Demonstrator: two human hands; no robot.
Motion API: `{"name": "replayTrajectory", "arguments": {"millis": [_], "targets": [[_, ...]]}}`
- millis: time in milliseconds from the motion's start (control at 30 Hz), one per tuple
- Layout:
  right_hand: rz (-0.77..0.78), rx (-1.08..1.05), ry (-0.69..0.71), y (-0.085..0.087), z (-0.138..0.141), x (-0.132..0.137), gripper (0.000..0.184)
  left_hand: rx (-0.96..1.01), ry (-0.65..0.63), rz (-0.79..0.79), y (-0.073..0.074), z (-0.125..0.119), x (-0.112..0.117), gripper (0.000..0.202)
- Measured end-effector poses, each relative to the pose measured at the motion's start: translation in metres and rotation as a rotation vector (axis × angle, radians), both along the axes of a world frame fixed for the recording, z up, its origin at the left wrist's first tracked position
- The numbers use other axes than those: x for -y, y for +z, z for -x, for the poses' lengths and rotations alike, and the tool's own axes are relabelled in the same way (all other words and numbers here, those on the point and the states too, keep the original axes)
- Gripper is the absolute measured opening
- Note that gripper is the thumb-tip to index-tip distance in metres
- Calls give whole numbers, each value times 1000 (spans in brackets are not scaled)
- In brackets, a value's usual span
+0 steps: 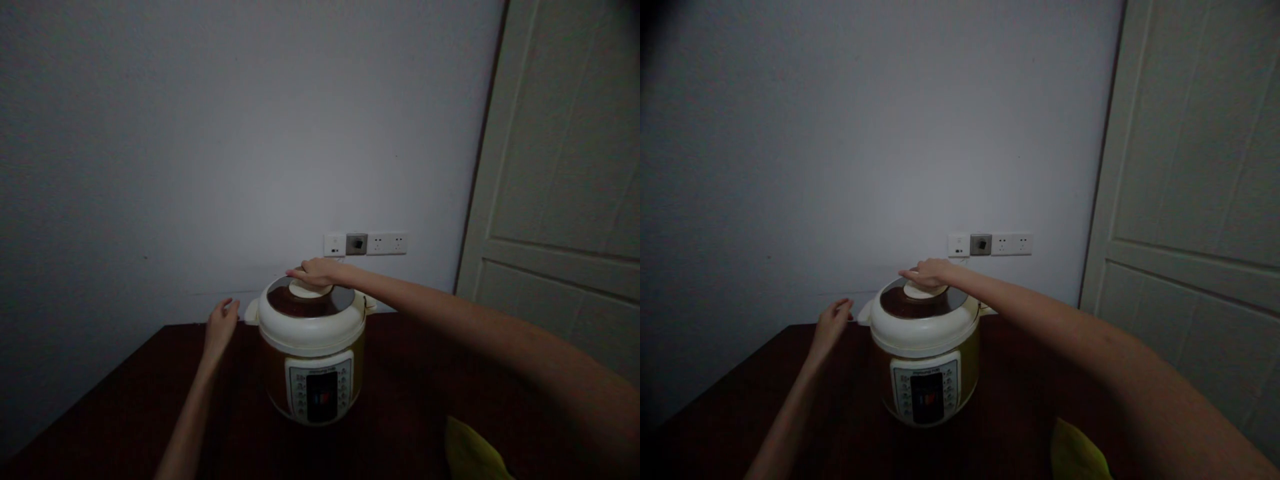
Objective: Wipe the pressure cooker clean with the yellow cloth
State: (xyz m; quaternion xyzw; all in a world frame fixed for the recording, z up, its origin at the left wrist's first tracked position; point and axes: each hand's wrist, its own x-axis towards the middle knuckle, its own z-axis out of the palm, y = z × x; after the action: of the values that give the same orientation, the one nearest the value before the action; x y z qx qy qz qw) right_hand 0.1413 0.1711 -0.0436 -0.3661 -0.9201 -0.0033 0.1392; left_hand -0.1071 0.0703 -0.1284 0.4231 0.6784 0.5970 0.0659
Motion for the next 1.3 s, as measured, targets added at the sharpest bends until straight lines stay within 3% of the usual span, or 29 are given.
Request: {"name": "replayTrajectory", "arguments": {"millis": [33, 67, 200, 300, 400, 533, 700, 800, 933, 1067, 1300], "targets": [[21, -1, 8, 4, -4, -1, 83, -155, 101, -28, 9, -3, 4, 38], [31, -20, 14, 8, -11, -2, 82, -279, 126, -49, 20, -8, 7, 42], [-19, -320, -5, 9, -56, -17, 65, -675, -108, -44, 68, -46, 5, 36], [48, -587, -150, -18, -99, -31, 40, -979, -331, -9, 95, -80, -16, 39], [232, -828, -340, -64, -132, -36, 36, -1228, -491, 101, 106, -105, -42, 47], [430, -964, -437, -120, -142, -33, 33, -1438, -681, 165, 105, -124, -67, 53], [571, -1064, -301, -155, -122, -26, 49, -1519, -705, 260, 94, -128, -78, 49], [716, -1195, -192, -162, -110, -22, 52, -1518, -681, 242, 89, -127, -80, 45], [846, -1392, -249, -166, -102, -17, 45, -1538, -679, 236, 86, -126, -84, 42], [1010, -1541, -180, -168, -99, -13, 41, -1551, -661, 234, 85, -125, -86, 41], [1088, -1628, -61, -167, -100, -9, 22, -1586, -621, 206, 84, -126, -84, 39]]}}
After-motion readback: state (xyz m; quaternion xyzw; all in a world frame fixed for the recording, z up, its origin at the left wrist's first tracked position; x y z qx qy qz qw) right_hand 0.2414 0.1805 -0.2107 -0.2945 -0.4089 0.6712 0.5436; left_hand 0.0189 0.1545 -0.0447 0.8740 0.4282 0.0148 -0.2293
